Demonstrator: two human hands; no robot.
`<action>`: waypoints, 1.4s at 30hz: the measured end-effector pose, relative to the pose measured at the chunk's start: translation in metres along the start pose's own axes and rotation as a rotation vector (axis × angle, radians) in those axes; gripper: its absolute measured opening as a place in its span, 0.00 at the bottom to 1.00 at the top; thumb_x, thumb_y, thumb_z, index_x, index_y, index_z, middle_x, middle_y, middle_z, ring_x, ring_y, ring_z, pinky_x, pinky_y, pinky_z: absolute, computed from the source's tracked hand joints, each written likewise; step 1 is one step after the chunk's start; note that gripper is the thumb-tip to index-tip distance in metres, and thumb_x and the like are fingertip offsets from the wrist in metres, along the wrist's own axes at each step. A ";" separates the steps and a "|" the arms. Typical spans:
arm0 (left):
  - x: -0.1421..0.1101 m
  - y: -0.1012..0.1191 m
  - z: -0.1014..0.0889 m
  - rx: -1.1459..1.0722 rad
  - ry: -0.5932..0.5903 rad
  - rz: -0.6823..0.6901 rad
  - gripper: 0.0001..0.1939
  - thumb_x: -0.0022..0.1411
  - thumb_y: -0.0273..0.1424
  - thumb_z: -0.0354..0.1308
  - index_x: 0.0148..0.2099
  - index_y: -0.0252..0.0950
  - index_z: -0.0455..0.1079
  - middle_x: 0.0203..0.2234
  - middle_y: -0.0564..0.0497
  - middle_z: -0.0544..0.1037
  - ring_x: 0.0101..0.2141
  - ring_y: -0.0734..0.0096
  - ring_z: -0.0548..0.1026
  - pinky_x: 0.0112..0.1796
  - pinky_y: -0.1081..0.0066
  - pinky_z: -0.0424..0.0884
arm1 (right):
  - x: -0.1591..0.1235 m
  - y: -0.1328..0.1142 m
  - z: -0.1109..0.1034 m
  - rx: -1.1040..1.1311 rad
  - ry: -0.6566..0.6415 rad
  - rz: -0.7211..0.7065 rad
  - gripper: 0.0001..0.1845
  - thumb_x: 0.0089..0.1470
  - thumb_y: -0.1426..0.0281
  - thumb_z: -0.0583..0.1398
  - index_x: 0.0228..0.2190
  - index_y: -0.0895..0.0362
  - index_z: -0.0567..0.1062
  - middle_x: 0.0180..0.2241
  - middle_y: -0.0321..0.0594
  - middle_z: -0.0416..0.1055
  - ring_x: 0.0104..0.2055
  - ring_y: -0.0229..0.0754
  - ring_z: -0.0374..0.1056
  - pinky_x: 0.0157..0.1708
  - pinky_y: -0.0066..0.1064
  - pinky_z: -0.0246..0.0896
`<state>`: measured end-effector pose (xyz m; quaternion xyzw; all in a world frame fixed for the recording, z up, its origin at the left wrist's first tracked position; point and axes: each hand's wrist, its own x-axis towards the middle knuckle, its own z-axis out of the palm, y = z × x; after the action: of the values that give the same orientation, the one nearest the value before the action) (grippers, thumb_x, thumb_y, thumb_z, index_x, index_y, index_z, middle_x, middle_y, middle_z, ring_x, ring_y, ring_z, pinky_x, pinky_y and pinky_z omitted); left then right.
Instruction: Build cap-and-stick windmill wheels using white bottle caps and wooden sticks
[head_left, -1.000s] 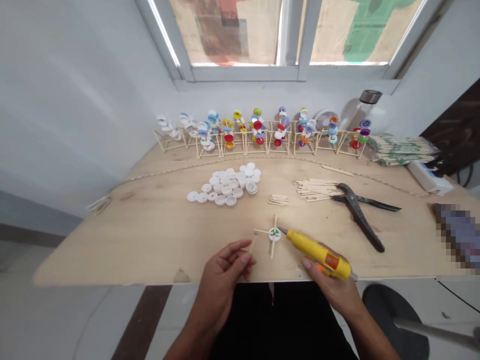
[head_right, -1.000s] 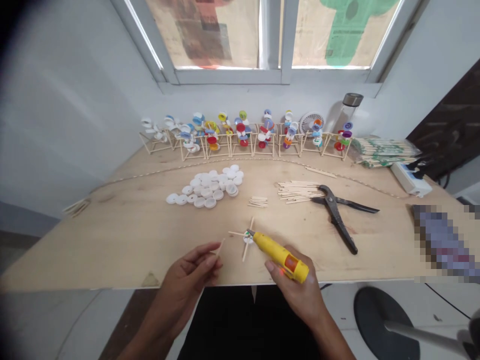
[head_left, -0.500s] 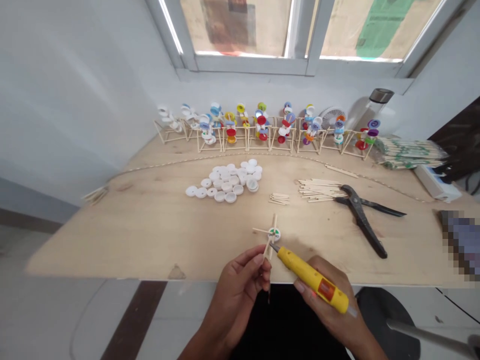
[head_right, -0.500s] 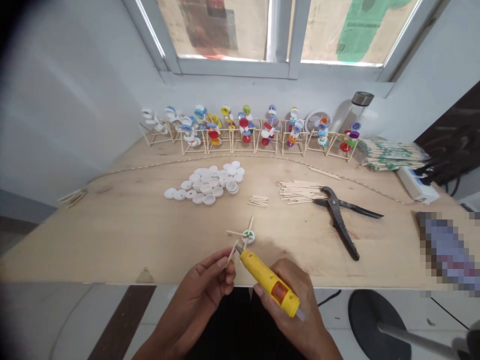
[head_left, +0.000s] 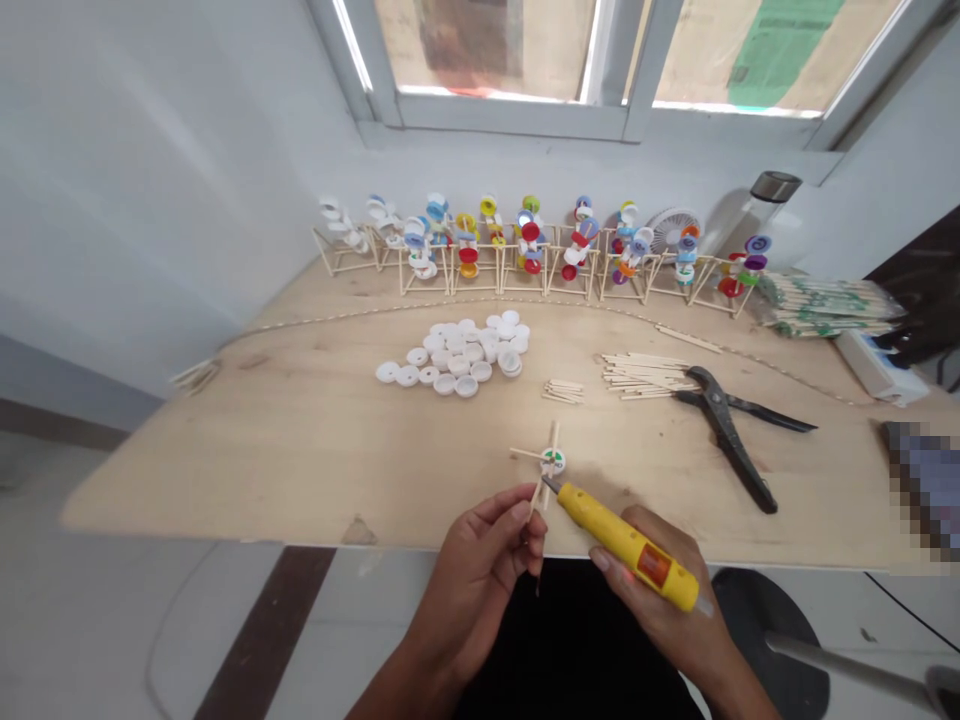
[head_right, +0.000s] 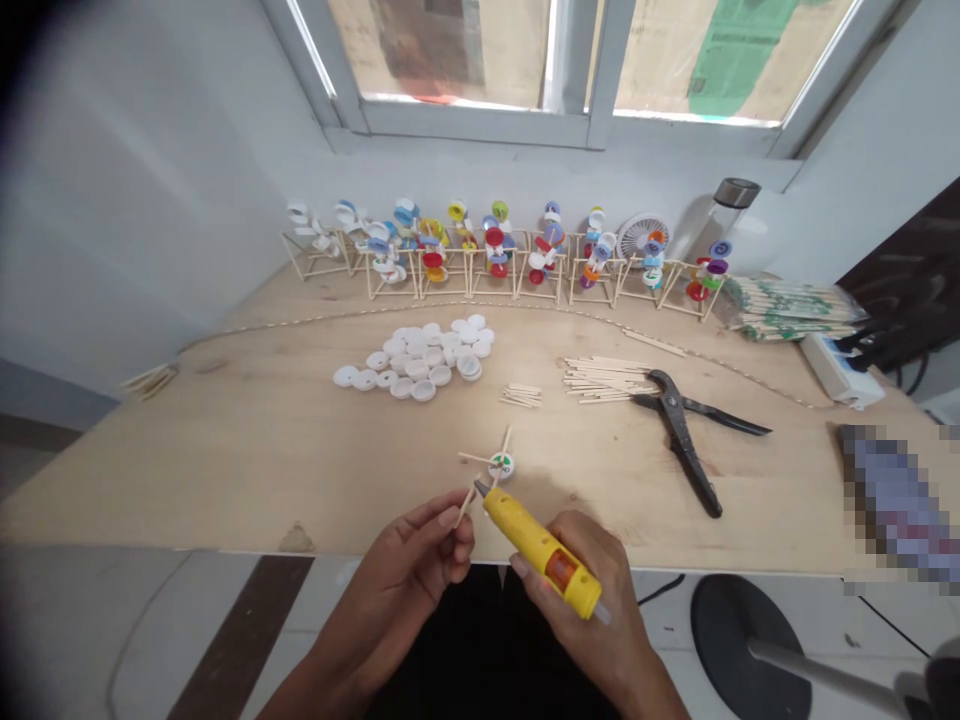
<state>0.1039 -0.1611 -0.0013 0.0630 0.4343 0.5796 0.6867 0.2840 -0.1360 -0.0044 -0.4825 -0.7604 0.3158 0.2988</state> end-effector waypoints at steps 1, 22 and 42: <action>0.000 0.000 -0.001 0.001 -0.005 0.003 0.12 0.50 0.27 0.65 0.39 0.30 0.75 0.22 0.50 0.73 0.22 0.78 0.68 0.23 0.78 0.66 | 0.000 0.000 0.000 -0.003 0.003 0.002 0.17 0.52 0.61 0.59 0.20 0.54 0.59 0.18 0.29 0.58 0.19 0.34 0.57 0.19 0.27 0.52; -0.002 0.001 0.000 0.026 -0.006 -0.002 0.11 0.49 0.29 0.65 0.37 0.32 0.75 0.22 0.51 0.73 0.21 0.78 0.67 0.23 0.77 0.65 | 0.003 -0.003 -0.004 -0.038 0.014 -0.027 0.18 0.52 0.62 0.59 0.19 0.54 0.59 0.18 0.29 0.58 0.19 0.34 0.56 0.18 0.26 0.51; -0.003 0.003 -0.001 0.010 -0.006 0.008 0.12 0.49 0.29 0.66 0.37 0.31 0.75 0.22 0.51 0.73 0.21 0.78 0.67 0.22 0.77 0.64 | 0.003 -0.005 -0.005 -0.077 -0.005 -0.046 0.18 0.52 0.61 0.59 0.19 0.54 0.59 0.18 0.29 0.57 0.18 0.34 0.56 0.18 0.27 0.50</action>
<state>0.1014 -0.1637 0.0013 0.0699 0.4347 0.5801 0.6853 0.2839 -0.1344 0.0028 -0.4751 -0.7836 0.2807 0.2855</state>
